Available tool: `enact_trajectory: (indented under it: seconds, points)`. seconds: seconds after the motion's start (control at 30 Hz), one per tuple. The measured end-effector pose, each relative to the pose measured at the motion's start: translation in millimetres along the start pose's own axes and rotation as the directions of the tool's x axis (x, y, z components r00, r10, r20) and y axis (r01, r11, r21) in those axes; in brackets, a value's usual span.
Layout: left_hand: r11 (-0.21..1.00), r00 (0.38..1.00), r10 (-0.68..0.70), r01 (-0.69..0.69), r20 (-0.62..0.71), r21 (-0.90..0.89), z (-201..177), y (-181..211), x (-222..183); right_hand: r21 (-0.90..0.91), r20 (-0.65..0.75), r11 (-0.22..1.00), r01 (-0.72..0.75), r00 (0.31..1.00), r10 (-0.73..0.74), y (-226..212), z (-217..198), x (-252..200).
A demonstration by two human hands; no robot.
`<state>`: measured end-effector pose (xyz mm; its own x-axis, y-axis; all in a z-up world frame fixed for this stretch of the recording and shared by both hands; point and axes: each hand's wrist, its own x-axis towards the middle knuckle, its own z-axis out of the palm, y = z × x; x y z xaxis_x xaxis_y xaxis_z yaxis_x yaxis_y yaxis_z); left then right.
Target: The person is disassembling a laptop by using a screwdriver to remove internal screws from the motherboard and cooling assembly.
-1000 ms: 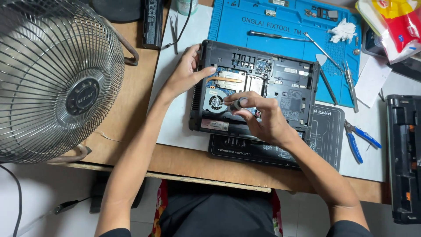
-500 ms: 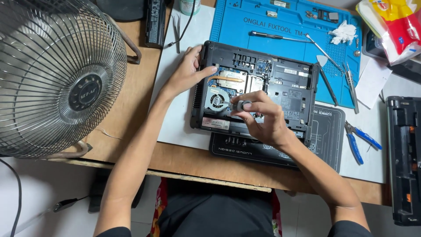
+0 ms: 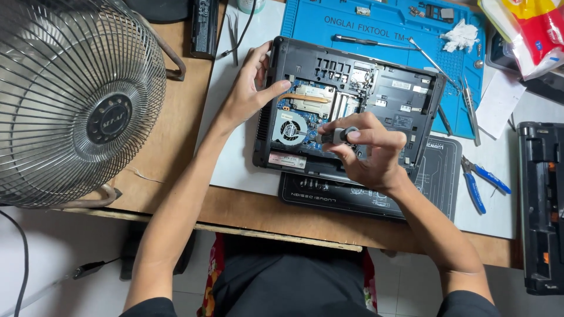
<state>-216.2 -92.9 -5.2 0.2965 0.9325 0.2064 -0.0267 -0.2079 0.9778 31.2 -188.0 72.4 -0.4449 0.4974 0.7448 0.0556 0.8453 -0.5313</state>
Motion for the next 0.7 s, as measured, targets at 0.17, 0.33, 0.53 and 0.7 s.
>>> enact_trajectory:
  seconds: [0.17,0.33,0.53,0.7]
  points:
    - [0.993,0.998,0.063,-0.061,-0.014,0.1,-2,4,-2,0.081,0.045,0.997,-0.004,0.999,0.001,4,2,-8]
    - [0.99,0.997,0.076,-0.073,-0.018,0.12,-2,5,-3,0.095,0.081,0.995,-0.005,0.997,-0.002,5,4,-7]
    - [0.993,0.995,0.1,-0.1,0.001,0.063,-1,6,-2,0.061,0.094,0.998,-0.028,0.995,0.022,9,5,-8]
    - [0.998,0.998,0.057,-0.057,0.014,-0.022,0,4,0,0.08,0.079,0.997,-0.005,0.997,-0.001,18,7,-16]
